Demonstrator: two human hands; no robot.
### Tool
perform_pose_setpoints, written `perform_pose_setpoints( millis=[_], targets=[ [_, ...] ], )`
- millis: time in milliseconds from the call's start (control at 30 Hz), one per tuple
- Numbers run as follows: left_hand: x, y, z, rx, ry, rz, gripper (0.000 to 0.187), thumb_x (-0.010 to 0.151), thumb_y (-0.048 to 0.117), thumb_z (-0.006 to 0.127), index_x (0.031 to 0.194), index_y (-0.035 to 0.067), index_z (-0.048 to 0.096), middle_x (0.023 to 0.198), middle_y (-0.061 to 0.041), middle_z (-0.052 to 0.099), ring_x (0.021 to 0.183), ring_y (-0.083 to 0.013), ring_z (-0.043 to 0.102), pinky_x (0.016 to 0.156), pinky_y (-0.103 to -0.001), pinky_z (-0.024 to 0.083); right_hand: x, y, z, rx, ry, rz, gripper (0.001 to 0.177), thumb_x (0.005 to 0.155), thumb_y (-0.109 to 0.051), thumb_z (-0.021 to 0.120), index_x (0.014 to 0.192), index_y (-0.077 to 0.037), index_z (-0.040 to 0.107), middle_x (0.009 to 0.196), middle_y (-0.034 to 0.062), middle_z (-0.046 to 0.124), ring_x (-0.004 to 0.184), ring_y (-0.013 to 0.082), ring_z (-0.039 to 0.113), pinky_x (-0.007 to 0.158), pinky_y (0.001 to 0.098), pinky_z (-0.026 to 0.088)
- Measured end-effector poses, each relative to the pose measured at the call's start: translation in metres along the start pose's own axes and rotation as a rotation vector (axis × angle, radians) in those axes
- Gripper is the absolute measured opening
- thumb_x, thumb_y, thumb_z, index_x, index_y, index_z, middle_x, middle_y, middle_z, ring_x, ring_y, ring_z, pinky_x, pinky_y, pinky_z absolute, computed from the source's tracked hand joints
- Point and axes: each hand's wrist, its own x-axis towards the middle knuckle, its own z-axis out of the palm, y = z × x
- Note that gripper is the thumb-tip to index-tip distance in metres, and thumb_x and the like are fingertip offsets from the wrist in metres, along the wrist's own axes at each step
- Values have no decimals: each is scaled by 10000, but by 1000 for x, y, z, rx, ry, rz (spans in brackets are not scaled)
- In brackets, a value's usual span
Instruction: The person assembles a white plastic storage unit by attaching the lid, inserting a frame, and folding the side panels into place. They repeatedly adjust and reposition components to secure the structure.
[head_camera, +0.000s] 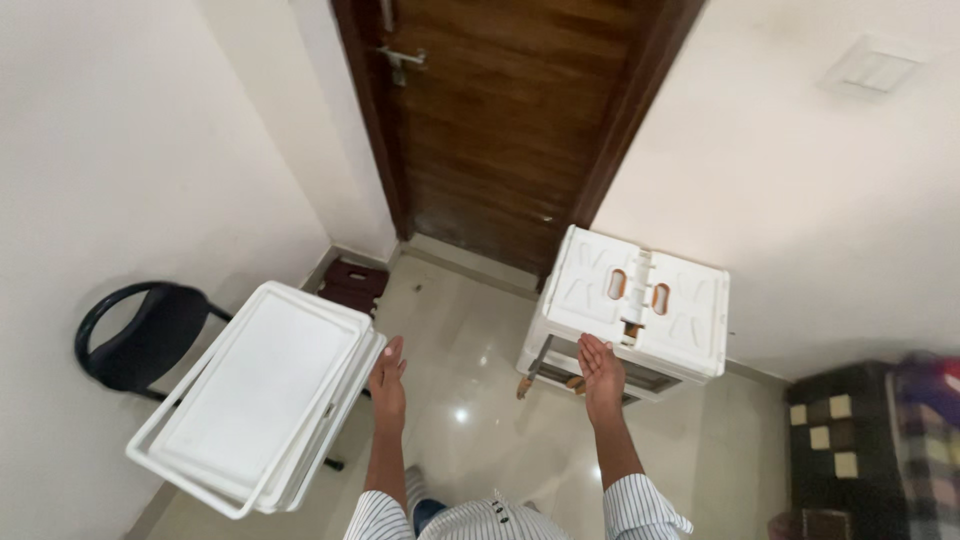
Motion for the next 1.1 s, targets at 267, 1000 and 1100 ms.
perform_pose_setpoints(
  millis=[267, 1000, 1100],
  targets=[
    [-39, -9, 108, 63, -232, 4, 665, 1057, 492, 388, 1440, -34, 524, 1513, -200, 537, 1444, -311, 478, 1177, -430, 400, -33, -61, -105, 59, 184, -102, 508, 1094, -269, 384, 1394, 129, 481, 1456, 246, 546, 1378, 318, 531, 1182, 405, 424],
    [-42, -74, 275, 55, -552, -66, 535, 1069, 401, 440, 1367, -9, 611, 1430, -152, 631, 1382, -269, 548, 1135, -410, 404, -79, -127, -223, 71, 519, -247, 471, 1074, -263, 451, 1360, 105, 518, 1404, 223, 585, 1336, 309, 564, 1139, 393, 461],
    [-26, -84, 294, 72, -546, -91, 514, 1068, 375, 453, 1363, -15, 613, 1418, -157, 637, 1377, -262, 553, 1149, -400, 410, -62, -130, -220, 27, 561, -195, 534, 1102, -328, 351, 1369, 103, 518, 1415, 218, 582, 1353, 300, 558, 1160, 375, 453]
  ],
)
